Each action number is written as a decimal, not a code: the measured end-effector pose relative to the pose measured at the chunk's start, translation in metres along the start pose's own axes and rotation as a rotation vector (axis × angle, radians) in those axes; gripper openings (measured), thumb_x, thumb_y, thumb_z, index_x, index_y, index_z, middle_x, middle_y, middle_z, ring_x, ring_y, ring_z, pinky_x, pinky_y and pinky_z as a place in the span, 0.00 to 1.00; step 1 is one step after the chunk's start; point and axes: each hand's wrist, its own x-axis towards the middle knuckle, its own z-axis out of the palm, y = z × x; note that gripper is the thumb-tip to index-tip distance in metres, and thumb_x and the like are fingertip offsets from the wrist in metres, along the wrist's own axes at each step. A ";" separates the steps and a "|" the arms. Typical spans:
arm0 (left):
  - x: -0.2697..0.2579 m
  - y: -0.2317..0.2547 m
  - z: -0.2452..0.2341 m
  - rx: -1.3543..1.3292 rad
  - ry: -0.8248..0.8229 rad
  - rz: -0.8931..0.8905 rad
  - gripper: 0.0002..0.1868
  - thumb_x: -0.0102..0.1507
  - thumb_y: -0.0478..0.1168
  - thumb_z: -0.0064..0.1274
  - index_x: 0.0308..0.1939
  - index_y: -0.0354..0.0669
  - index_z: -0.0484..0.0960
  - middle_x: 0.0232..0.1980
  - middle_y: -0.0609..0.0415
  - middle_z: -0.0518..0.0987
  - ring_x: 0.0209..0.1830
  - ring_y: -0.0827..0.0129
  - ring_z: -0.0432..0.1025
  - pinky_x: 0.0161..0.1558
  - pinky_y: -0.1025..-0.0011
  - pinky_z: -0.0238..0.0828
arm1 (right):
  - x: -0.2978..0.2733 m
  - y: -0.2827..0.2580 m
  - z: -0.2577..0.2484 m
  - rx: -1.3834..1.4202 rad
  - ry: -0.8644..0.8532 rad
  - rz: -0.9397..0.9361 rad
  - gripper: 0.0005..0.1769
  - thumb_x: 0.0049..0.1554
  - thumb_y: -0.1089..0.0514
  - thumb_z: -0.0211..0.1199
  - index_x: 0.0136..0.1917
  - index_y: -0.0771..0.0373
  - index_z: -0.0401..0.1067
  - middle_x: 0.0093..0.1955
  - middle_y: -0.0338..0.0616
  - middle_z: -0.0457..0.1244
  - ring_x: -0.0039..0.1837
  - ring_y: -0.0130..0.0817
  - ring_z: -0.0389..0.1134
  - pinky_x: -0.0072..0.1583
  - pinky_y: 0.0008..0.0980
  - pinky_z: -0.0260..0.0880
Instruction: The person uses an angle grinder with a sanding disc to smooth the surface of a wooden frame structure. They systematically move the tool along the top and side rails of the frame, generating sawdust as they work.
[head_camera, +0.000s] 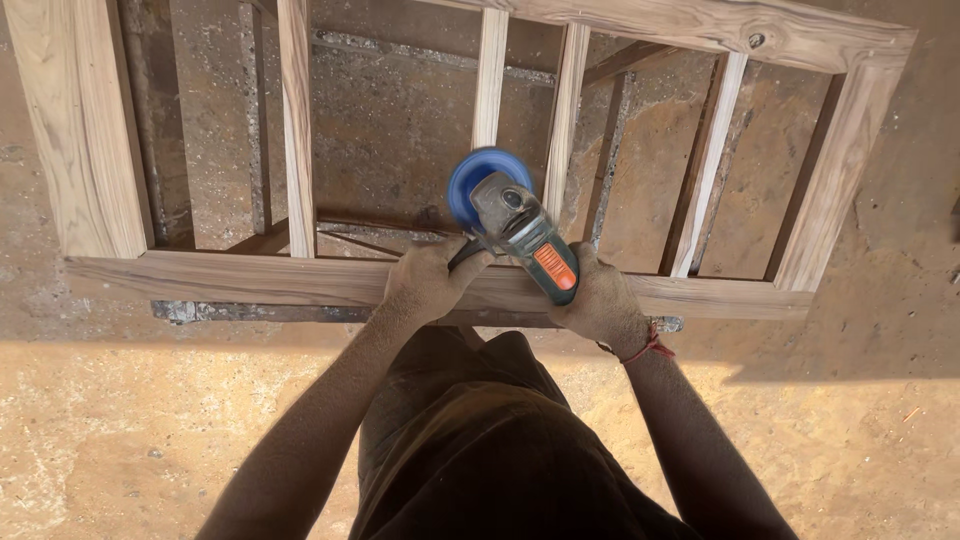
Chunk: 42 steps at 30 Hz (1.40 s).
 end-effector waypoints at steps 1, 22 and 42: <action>0.011 0.003 -0.011 -0.015 -0.005 -0.005 0.28 0.65 0.66 0.49 0.53 0.50 0.83 0.37 0.51 0.85 0.42 0.63 0.82 0.50 0.60 0.79 | 0.011 -0.006 -0.009 -0.030 0.007 -0.003 0.46 0.38 0.55 0.75 0.67 0.64 0.60 0.50 0.60 0.69 0.55 0.55 0.74 0.59 0.47 0.76; 0.186 0.115 -0.113 0.207 -0.020 0.054 0.32 0.66 0.71 0.43 0.61 0.56 0.80 0.47 0.51 0.83 0.53 0.60 0.78 0.58 0.53 0.73 | 0.146 0.003 -0.143 0.018 0.165 0.025 0.52 0.33 0.53 0.77 0.68 0.67 0.59 0.50 0.62 0.70 0.54 0.56 0.74 0.59 0.46 0.75; 0.237 0.281 0.057 0.211 -0.268 0.180 0.29 0.66 0.69 0.43 0.49 0.52 0.82 0.35 0.51 0.85 0.43 0.62 0.82 0.50 0.56 0.77 | 0.068 0.222 -0.195 0.199 0.285 0.166 0.47 0.31 0.57 0.78 0.63 0.65 0.65 0.49 0.59 0.70 0.53 0.54 0.75 0.57 0.47 0.75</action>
